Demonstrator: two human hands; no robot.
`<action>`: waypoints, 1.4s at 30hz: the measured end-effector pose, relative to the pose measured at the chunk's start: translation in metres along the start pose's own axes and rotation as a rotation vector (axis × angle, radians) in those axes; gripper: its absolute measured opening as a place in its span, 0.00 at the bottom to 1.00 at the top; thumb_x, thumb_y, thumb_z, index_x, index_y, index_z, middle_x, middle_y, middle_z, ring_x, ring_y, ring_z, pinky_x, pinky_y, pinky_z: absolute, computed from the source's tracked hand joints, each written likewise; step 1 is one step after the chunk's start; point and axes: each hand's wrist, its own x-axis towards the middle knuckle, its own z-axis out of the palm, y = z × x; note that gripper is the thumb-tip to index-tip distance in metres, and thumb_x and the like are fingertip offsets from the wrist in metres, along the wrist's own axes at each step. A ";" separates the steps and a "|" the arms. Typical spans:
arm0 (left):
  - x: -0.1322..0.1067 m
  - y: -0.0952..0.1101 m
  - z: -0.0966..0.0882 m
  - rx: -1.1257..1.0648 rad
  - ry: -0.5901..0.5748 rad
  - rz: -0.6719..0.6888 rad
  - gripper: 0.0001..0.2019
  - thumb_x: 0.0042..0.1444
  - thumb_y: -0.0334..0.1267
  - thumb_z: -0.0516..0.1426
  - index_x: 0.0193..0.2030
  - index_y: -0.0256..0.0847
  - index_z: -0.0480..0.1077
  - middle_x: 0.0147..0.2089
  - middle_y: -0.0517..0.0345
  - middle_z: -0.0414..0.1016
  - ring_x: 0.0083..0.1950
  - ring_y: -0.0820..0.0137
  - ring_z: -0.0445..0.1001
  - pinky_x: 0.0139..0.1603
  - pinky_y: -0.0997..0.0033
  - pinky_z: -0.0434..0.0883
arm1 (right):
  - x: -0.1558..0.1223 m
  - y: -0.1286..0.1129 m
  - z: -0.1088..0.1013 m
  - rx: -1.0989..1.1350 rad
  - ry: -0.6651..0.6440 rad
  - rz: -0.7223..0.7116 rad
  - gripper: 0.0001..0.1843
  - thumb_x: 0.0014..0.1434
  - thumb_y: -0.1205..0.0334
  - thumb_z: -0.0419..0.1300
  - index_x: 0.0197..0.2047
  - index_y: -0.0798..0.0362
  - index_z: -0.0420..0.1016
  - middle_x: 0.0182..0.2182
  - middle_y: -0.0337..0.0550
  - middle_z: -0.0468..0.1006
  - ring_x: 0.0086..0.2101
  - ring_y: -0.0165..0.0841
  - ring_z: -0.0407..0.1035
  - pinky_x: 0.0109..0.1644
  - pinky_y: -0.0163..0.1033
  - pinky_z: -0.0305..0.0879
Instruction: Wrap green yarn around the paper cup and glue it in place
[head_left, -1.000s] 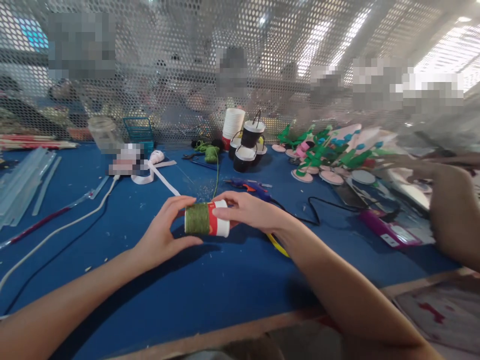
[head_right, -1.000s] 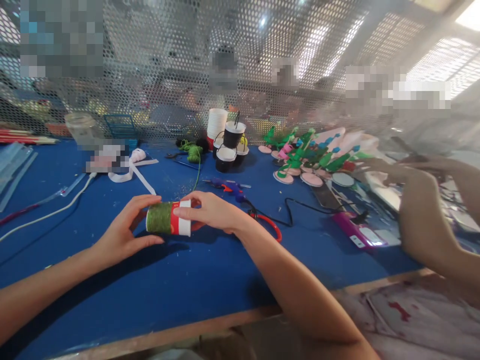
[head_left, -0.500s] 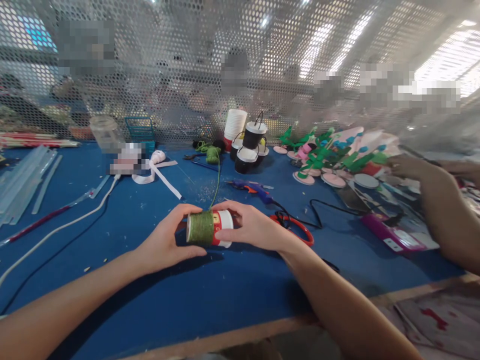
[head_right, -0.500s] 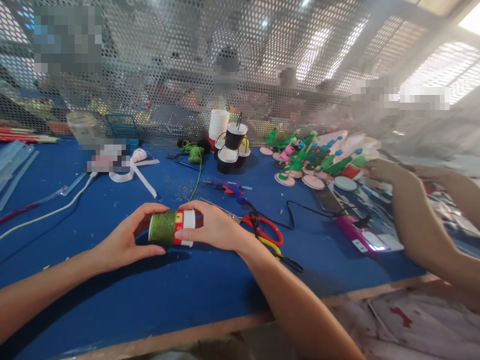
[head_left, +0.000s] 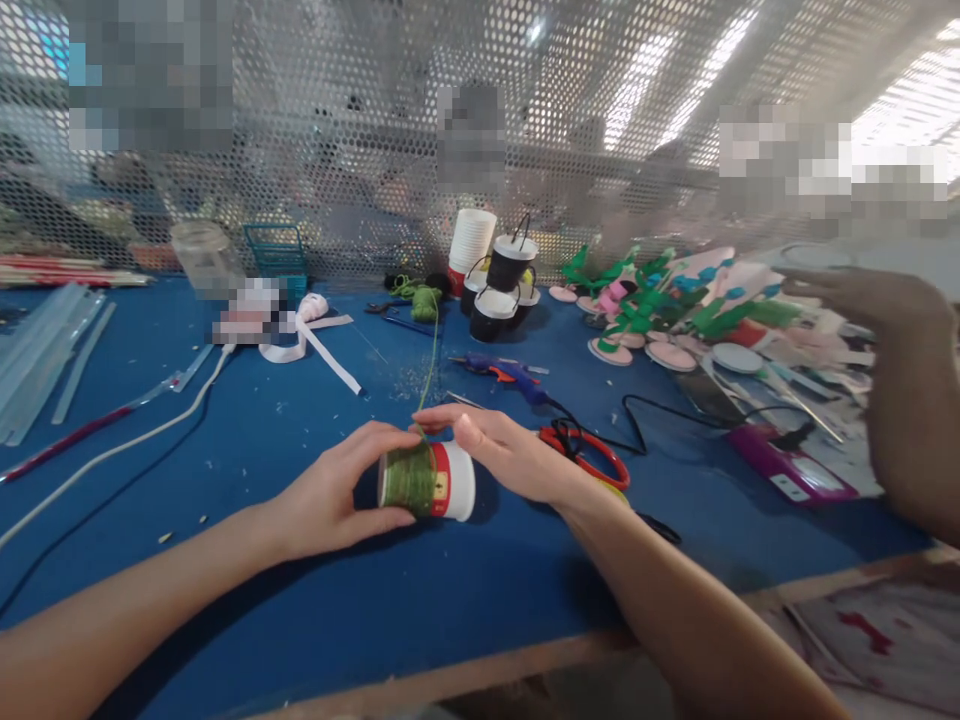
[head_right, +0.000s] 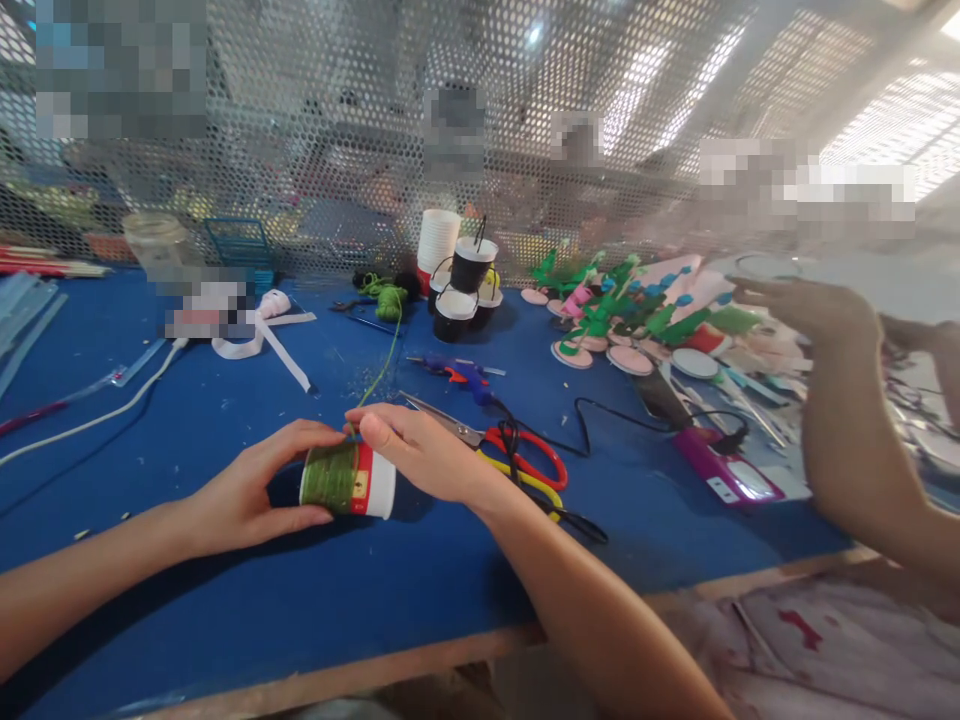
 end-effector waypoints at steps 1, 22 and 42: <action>0.000 0.001 0.000 0.018 -0.013 0.016 0.25 0.52 0.41 0.57 0.55 0.41 0.53 0.52 0.47 0.61 0.54 0.64 0.62 0.53 0.62 0.65 | 0.000 -0.001 0.000 0.011 0.007 -0.003 0.36 0.56 0.38 0.38 0.49 0.59 0.68 0.48 0.52 0.71 0.48 0.37 0.64 0.53 0.43 0.57; -0.005 0.002 0.001 0.242 0.026 -0.049 0.25 0.51 0.40 0.57 0.55 0.43 0.54 0.53 0.49 0.62 0.54 0.64 0.65 0.52 0.64 0.67 | 0.022 0.028 -0.067 -0.568 0.496 0.488 0.10 0.53 0.58 0.55 0.29 0.57 0.70 0.27 0.48 0.75 0.35 0.38 0.69 0.35 0.37 0.59; -0.001 -0.007 -0.006 0.355 0.028 -0.055 0.28 0.50 0.36 0.58 0.56 0.40 0.52 0.54 0.47 0.61 0.55 0.63 0.64 0.54 0.61 0.67 | 0.005 0.014 -0.073 0.143 0.529 0.455 0.08 0.49 0.60 0.58 0.30 0.54 0.64 0.20 0.36 0.70 0.19 0.23 0.63 0.22 0.29 0.60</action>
